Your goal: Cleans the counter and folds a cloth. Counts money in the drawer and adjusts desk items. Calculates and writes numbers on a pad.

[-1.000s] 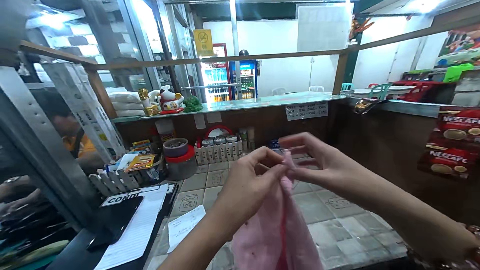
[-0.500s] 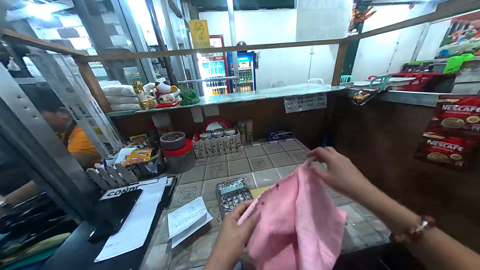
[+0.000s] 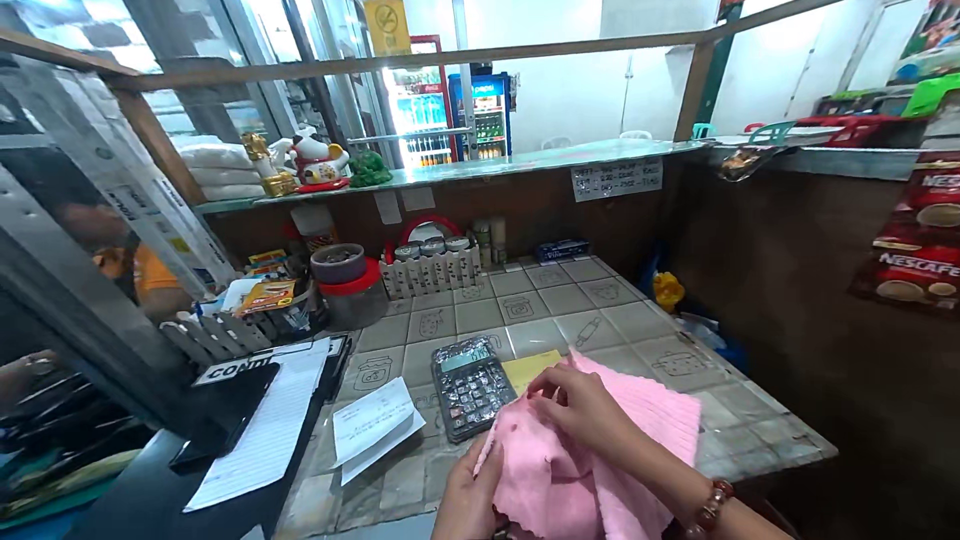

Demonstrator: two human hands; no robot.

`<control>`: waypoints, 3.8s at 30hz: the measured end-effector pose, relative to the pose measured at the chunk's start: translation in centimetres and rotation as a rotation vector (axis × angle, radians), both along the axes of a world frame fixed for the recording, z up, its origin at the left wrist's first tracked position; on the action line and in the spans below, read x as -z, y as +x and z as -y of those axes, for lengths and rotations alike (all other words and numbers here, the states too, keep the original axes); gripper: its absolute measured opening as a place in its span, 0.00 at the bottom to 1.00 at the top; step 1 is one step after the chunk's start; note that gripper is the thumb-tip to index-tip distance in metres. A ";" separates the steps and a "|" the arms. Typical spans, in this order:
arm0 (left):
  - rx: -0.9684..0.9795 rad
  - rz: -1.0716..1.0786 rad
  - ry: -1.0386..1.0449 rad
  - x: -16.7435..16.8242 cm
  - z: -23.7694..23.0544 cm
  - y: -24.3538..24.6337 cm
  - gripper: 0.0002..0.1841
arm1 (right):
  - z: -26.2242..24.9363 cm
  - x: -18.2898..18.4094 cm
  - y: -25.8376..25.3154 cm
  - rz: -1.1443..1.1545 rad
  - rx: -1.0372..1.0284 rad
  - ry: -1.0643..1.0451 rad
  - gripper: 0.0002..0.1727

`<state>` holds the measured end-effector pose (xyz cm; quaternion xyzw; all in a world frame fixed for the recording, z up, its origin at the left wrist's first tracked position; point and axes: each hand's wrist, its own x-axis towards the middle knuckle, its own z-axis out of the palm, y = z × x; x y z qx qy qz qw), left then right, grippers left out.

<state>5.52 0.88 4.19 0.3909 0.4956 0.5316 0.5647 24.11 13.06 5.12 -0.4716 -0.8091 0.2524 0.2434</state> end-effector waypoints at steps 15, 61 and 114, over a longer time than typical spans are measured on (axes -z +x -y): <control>0.020 0.038 -0.015 -0.2 -0.1 -0.2 0.20 | 2.4 0.0 -1.1 -0.204 -0.262 0.283 0.10; -0.045 0.074 -0.011 0.1 -0.1 -0.1 0.20 | 6.1 -2.0 12.6 -1.060 0.369 0.059 0.07; -0.276 -0.252 0.602 -4.9 -2.0 1.2 0.18 | 12.4 -1.6 6.3 -0.012 0.018 0.313 0.23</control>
